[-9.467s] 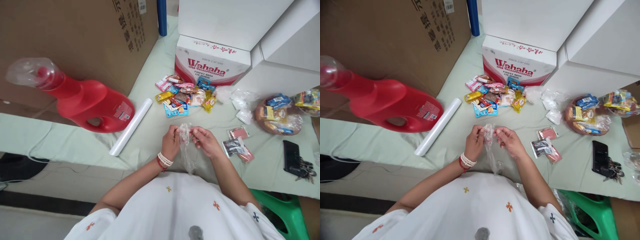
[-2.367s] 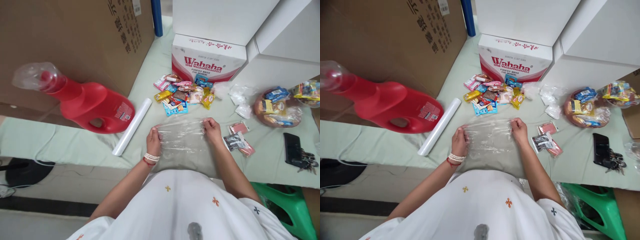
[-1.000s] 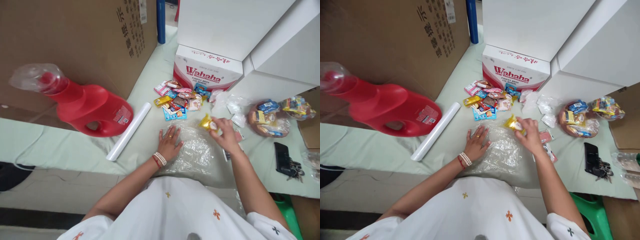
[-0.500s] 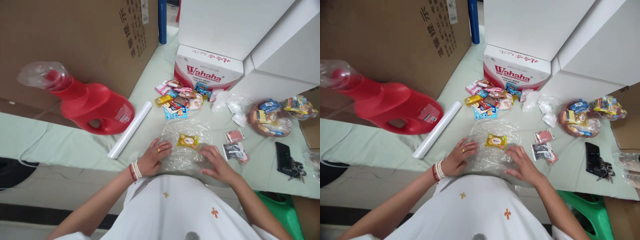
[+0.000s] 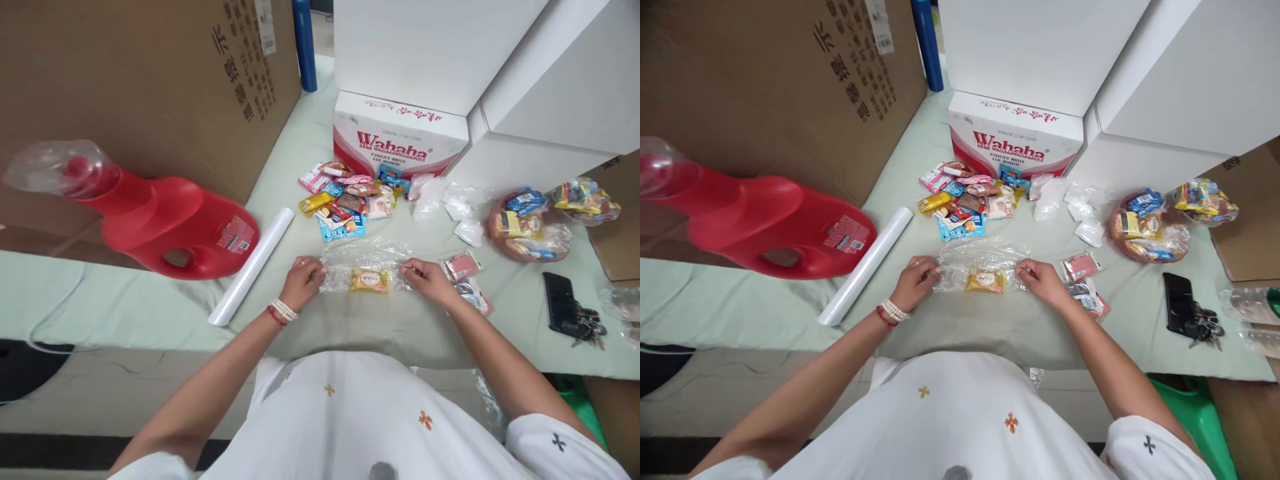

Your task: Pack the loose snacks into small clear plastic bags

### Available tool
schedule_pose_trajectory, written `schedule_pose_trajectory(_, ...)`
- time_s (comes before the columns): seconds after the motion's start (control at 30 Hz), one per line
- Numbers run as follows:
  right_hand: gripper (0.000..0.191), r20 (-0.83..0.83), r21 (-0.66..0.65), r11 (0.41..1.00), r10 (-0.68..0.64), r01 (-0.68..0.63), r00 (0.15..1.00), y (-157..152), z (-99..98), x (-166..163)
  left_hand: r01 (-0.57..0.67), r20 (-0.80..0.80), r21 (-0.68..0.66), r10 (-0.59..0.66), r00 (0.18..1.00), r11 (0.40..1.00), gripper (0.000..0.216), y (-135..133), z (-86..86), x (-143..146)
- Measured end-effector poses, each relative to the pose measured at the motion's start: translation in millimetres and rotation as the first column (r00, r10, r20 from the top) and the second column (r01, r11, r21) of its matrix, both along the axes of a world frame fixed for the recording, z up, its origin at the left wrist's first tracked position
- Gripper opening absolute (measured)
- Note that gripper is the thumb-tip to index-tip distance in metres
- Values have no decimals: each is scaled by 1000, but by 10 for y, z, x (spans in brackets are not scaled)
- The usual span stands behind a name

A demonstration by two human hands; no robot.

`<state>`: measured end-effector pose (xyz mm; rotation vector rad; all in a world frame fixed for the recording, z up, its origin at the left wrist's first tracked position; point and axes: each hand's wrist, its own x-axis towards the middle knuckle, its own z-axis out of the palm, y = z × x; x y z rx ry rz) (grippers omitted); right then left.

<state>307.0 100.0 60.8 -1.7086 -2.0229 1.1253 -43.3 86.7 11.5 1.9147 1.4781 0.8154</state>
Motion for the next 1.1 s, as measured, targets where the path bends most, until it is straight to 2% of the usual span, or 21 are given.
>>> schedule_pose_trajectory(0.07, 26, 184, -70, 997, 48, -36, 982, 180, -6, 12, -184, -74, 42, 187, 980, 982, 26, 96, 11, 24)
schedule_pose_trajectory(0.13, 23, 338, -83, 993, 113, -90, 934, 332, 36, 4, -332, -107, 125, 345, 932, 935, 36, 109, 65, 2)
schedule_pose_trajectory(0.2, 27, 428, 20, 992, 106, -127, 897, 476, 102, -47, -466, -99, 257, 503, 858, 846, 32, 35, 162, -23)
schedule_pose_trajectory(0.23, 30, 448, 107, 983, 86, -149, 890, 549, 127, -96, -496, -92, 332, 550, 830, 802, 29, -27, 221, -16)
schedule_pose_trajectory(0.27, 33, 458, 186, 967, 73, -176, 886, 623, 137, -163, -473, -93, 401, 549, 831, 784, 28, -97, 279, 15)
schedule_pose_trajectory(0.3, 37, 462, 237, 948, 84, -214, 883, 697, 131, -246, -398, -112, 455, 494, 862, 797, 28, -169, 332, 73)
schedule_pose_trajectory(0.37, 49, 464, 240, 924, 161, -299, 871, 838, 73, -439, -82, -225, 467, 208, 952, 880, 34, -292, 401, 270)
schedule_pose_trajectory(0.4, 54, 461, 200, 927, 198, -318, 865, 900, 32, -534, 85, -293, 422, 47, 955, 902, 37, -331, 412, 395)
schedule_pose_trajectory(0.43, 57, 455, 149, 936, 221, -319, 862, 954, -7, -617, 189, -353, 353, -56, 934, 916, 40, -353, 409, 525)
schedule_pose_trajectory(0.47, 54, 448, 94, 947, 235, -307, 863, 995, -37, -680, 241, -398, 280, -116, 910, 929, 40, -356, 394, 649)
schedule_pose_trajectory(0.53, 37, 397, 14, 958, 256, -285, 881, 1022, -53, -734, 256, -452, 130, -173, 875, 958, 40, -321, 352, 845)
schedule_pose_trajectory(0.6, 26, 291, 48, 947, 291, -317, 912, 946, -12, -702, 243, -465, 23, -205, 862, 970, 39, -270, 318, 953)
schedule_pose_trajectory(0.67, 29, 188, 196, 889, 380, -414, 906, 754, 48, -623, 239, -449, -28, -226, 864, 971, 38, -236, 298, 988)
schedule_pose_trajectory(0.73, 33, 162, 334, 783, 501, -525, 850, 475, 75, -541, 228, -427, -53, -228, 875, 972, 33, -226, 278, 974)
schedule_pose_trajectory(0.8, 40, 189, 381, 696, 586, -609, 788, 181, 32, -472, 210, -389, -78, -224, 893, 974, 29, -228, 238, 916)
schedule_pose_trajectory(0.83, 47, 201, 388, 676, 602, -627, 773, 52, -15, -442, 212, -347, -91, -230, 909, 973, 28, -228, 209, 866)
schedule_pose_trajectory(0.9, 62, 211, 407, 671, 592, -620, 778, -137, -137, -393, 242, -172, -105, -257, 951, 965, 27, -223, 136, 719)
schedule_pose_trajectory(0.97, 72, 220, 421, 673, 575, -608, 788, -225, -252, -365, 254, 104, -108, -243, 965, 961, 26, -197, 69, 529)
schedule_pose_trajectory(1.0, 72, 230, 421, 669, 574, -612, 786, -238, -293, -363, 205, 236, -118, -173, 956, 972, 25, -172, 46, 434)
schedule_pose_trajectory(1.03, 69, 247, 417, 662, 577, -623, 779, -236, -319, -368, 102, 336, -140, -50, 941, 985, 27, -136, 36, 348)
schedule_pose_trajectory(1.1, 60, 285, 402, 646, 585, -649, 759, -205, -327, -397, -166, 397, -211, 240, 886, 963, 37, -42, 55, 232)
